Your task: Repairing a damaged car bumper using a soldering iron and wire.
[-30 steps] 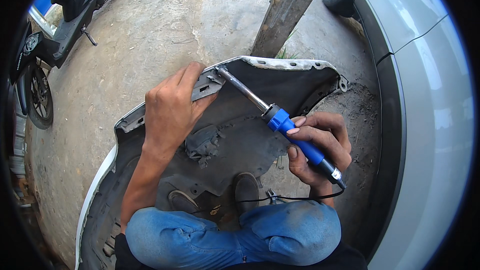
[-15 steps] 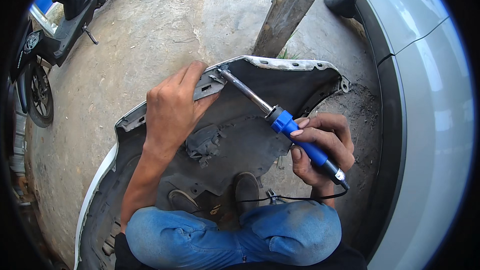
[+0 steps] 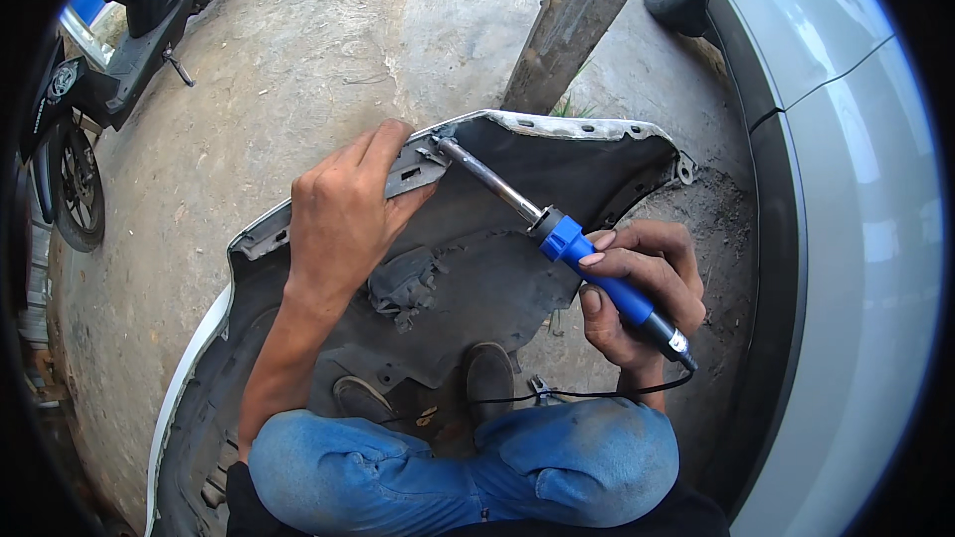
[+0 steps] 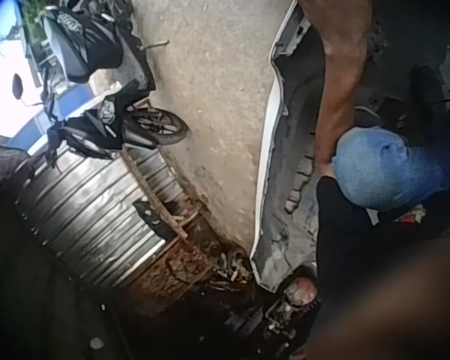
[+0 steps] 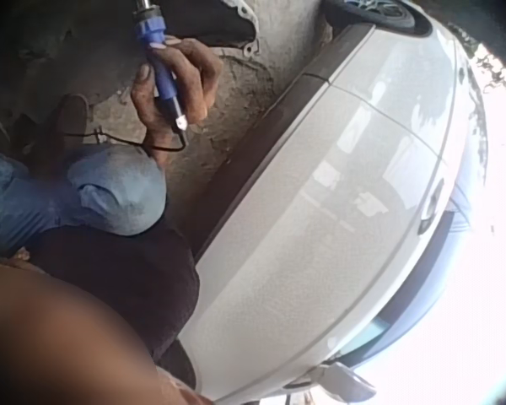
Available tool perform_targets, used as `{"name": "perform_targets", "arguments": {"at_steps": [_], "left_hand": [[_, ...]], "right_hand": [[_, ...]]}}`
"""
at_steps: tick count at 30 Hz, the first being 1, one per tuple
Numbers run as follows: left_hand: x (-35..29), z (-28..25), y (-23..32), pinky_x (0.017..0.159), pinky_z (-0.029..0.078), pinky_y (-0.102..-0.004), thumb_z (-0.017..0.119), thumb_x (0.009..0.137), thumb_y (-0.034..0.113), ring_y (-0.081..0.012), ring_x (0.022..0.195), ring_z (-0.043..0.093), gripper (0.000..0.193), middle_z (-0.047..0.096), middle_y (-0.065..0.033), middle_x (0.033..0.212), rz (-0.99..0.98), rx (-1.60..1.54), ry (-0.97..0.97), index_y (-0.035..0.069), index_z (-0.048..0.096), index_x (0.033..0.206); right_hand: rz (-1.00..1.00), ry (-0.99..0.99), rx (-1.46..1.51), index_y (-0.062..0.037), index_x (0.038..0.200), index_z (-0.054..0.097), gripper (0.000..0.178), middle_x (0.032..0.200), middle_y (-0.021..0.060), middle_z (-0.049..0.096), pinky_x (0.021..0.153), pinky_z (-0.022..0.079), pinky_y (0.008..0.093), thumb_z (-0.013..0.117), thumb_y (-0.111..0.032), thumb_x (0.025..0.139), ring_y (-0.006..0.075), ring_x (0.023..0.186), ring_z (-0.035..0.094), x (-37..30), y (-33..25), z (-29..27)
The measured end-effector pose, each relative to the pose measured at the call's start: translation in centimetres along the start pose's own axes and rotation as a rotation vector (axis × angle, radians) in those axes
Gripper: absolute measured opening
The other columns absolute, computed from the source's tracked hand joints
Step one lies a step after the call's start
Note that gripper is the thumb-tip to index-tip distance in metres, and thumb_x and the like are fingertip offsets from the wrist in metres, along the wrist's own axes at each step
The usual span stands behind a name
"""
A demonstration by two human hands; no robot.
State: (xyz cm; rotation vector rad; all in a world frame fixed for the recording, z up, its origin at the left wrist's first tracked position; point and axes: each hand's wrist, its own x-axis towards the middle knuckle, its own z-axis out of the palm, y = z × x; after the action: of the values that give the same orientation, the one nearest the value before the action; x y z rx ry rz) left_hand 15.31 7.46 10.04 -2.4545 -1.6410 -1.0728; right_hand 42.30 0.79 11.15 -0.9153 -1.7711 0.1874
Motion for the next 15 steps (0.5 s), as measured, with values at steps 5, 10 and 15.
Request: {"name": "perform_targets", "arguments": {"at_steps": [5, 10, 15], "left_hand": [[0.39, -0.14, 0.37, 0.073, 0.058, -0.0428, 0.088, 0.077, 0.022, -0.0347, 0.086, 0.074, 0.046, 0.074, -0.0143, 0.097, 0.001, -0.013, 0.006, 0.005, 0.067, 0.114], [-0.01, 0.06, -0.03, 0.072, 0.058, -0.0426, 0.087, 0.078, 0.023, -0.0346, 0.085, 0.074, 0.045, 0.073, -0.0144, 0.096, -0.002, 0.009, -0.006, 0.005, 0.067, 0.114], [0.11, 0.08, 0.12, 0.072, 0.057, -0.0428, 0.087, 0.078, 0.023, -0.0344, 0.085, 0.074, 0.044, 0.073, -0.0140, 0.095, -0.004, 0.008, -0.004, 0.006, 0.067, 0.113]], "right_hand": [[-0.006, 0.000, -0.010, -0.0023, 0.096, 0.076, 0.023, 0.097, 0.0130, 0.062, 0.078, 0.064, 0.0411, 0.080, -0.020, 0.082, 0.0225, 0.088, 0.069, 0.37, -0.12, -0.91], [0.014, 0.012, 0.019, -0.0017, 0.096, 0.076, 0.024, 0.097, 0.0138, 0.061, 0.078, 0.064, 0.0412, 0.080, -0.020, 0.082, 0.0229, 0.088, 0.069, 0.12, 0.13, -0.10], [0.011, -0.001, 0.043, -0.0011, 0.096, 0.076, 0.023, 0.097, 0.0138, 0.061, 0.079, 0.064, 0.0413, 0.079, -0.019, 0.081, 0.0229, 0.088, 0.069, 0.08, 0.13, -0.55]]}}
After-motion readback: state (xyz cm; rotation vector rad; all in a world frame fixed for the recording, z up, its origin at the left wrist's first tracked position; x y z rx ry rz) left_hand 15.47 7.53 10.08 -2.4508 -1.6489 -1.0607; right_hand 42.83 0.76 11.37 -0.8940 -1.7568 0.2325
